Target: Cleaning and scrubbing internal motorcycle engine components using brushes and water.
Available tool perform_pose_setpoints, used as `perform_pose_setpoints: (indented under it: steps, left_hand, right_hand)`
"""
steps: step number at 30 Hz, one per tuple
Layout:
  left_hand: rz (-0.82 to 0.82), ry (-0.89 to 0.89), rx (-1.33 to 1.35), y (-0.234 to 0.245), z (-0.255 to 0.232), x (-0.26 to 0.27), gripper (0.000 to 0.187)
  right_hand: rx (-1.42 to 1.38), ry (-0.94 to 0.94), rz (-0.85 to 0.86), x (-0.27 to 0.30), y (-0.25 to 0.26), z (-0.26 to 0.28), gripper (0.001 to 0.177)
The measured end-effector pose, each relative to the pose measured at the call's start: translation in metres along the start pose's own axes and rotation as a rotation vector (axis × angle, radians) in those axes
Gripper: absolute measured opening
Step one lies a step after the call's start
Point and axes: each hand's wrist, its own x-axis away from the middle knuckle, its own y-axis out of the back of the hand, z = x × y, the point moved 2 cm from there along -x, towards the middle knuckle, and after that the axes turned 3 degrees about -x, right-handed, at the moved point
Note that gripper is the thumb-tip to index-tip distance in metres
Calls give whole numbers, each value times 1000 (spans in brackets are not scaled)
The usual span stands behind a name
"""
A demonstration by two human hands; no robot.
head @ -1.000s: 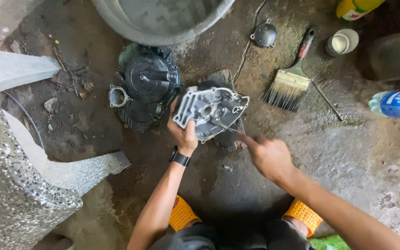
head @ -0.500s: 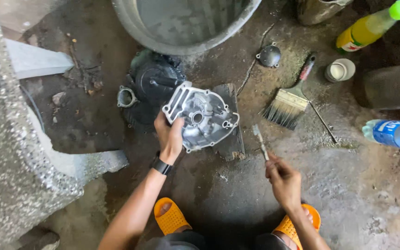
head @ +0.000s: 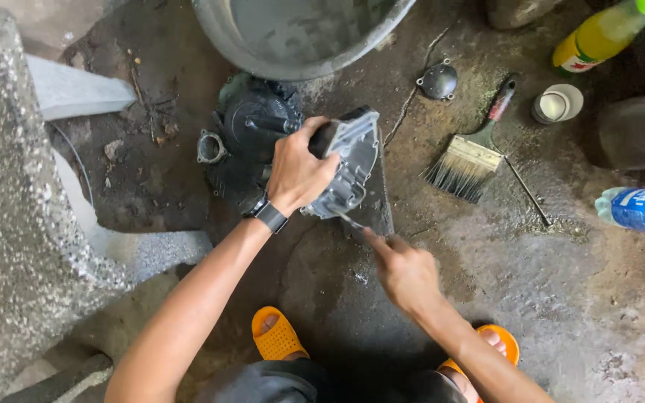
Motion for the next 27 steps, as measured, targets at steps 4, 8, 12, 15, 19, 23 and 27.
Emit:
perform_pose_setpoints:
  steps: [4,8,12,15,19,23,27]
  left_hand:
    - [-6,38,30,-9,15,-2,49]
    - [52,72,62,-5,10,-3,49]
    - [7,-146,86,-1,23,11,50]
    - [91,-90,161,0,32,17,53]
    - [77,-212,125,-9,42,28,58]
    - [19,-290,-54,-5,23,36,61]
    - [11,-340,-52,-8,17,44,67]
  right_hand:
    - [70,-18,102,-22,-11,2,47]
    - [35,-34,120,-27,-15,-9,47]
    - [-60,-110,132,-17,-19,-27,36]
    - [-73,-201,174,-1,-7,-45,28]
    - [-309,-361,303,-4,75,-38,37]
    - [-305,-196,-10,-33,142,-23,41]
    - [-142,166,-3,-73,166,2,33]
